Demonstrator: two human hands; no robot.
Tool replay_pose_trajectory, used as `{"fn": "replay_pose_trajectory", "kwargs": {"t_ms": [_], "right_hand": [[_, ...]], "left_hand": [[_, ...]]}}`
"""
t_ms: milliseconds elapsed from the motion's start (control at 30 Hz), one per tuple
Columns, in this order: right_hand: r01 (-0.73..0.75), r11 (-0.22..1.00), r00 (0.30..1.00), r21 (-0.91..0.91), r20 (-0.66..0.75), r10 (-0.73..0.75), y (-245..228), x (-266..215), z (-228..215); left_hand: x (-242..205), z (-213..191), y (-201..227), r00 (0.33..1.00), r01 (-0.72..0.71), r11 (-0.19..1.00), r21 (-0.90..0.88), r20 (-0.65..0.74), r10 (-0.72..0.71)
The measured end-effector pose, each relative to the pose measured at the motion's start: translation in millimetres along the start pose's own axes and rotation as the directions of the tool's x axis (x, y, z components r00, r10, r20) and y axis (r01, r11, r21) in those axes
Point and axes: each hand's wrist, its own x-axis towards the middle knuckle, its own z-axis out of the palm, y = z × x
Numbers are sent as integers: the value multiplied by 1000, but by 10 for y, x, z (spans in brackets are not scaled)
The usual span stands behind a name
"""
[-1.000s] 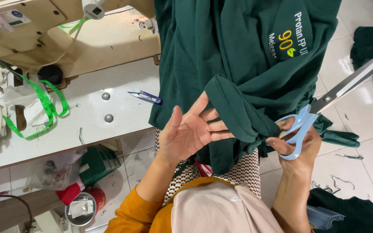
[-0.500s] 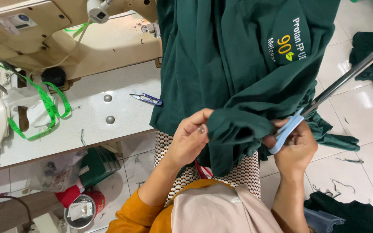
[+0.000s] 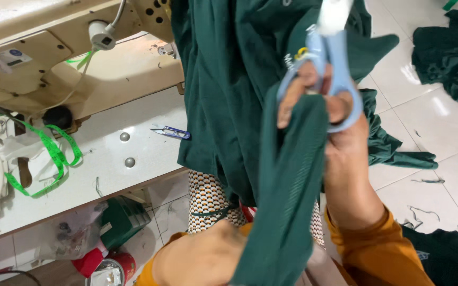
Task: The person uses scissors to trim loose threads from the hem and seams of a dark green jacket. They repeatedly pull threads taut and cut them close to the fabric, working along the bottom edge and side seams.
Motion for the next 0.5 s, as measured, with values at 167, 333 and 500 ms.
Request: {"fn": "replay_pose_trajectory", "kwargs": {"t_ms": [167,333,500], "right_hand": [[-301,953,928,38,-216,302,121,1308,755],[-404,913,813,62,-433,390,414,1252,171],[-619,739,564,-266,-805,183,360,807,314]], "left_hand": [[-543,368,-342,824,106,985,-136,-542,-164],[-238,161,-550,116,-191,726,-661,-749,-652],[-143,2,-951,592,-363,472,-803,-590,-549]]}}
